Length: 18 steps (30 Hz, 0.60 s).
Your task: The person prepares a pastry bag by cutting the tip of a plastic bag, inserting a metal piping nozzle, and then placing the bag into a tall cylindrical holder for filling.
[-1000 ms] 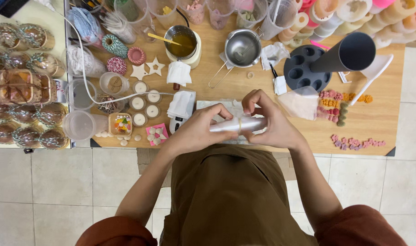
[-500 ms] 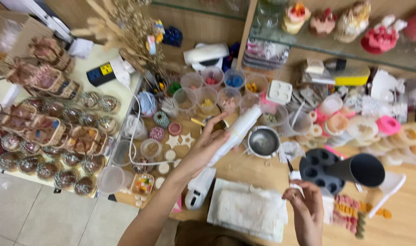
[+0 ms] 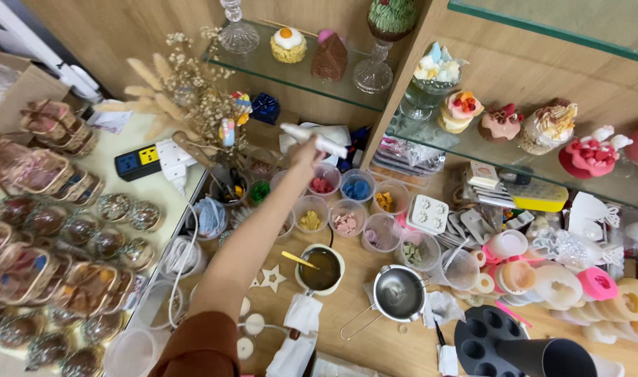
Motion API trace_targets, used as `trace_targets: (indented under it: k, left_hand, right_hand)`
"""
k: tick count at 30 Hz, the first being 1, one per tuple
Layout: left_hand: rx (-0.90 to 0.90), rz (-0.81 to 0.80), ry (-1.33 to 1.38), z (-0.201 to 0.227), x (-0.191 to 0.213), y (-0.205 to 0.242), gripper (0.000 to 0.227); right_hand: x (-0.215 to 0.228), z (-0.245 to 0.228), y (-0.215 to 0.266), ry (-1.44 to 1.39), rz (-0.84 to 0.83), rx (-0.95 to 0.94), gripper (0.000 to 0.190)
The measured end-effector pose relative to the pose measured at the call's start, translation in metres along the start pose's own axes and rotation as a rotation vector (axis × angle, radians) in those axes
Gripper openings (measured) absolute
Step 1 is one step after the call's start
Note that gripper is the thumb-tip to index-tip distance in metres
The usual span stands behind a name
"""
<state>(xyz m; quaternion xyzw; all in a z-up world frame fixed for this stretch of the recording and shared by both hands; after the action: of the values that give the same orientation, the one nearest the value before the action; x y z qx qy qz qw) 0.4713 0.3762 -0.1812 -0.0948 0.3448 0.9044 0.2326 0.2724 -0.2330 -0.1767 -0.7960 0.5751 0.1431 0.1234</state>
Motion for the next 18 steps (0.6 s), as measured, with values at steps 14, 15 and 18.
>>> trace_targets:
  k: [14, 15, 18]
  left_hand:
    - [0.338, -0.257, 0.127, -0.084, -0.005, -0.007, 0.029]
    - [0.374, -0.323, 0.161, -0.081, -0.002, 0.017, 0.027]
    - [0.349, -0.638, 0.262, -0.056, 0.007, 0.114, 0.027]
  right_hand:
    - [-0.045, -0.022, 0.053, 0.369, 0.209, -0.060, 0.034]
    - [-0.059, -0.036, 0.057, 0.377, 0.223, -0.076, 0.034]
    - [-0.101, -0.082, 0.063, 0.380, 0.252, -0.150, 0.028]
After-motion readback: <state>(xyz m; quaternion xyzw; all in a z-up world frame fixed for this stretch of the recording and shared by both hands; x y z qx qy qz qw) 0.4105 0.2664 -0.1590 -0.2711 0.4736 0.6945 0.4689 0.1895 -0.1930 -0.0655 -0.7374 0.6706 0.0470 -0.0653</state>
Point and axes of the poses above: each hand's wrist, its own y-axis away from the middle knuckle, its own x-axis out of the back of the hand, z = x × y, the point moved 4 cm from there along -y, towards the middle knuckle, and after that the axes turned 2 degrees about z, right-handed, at the moved point
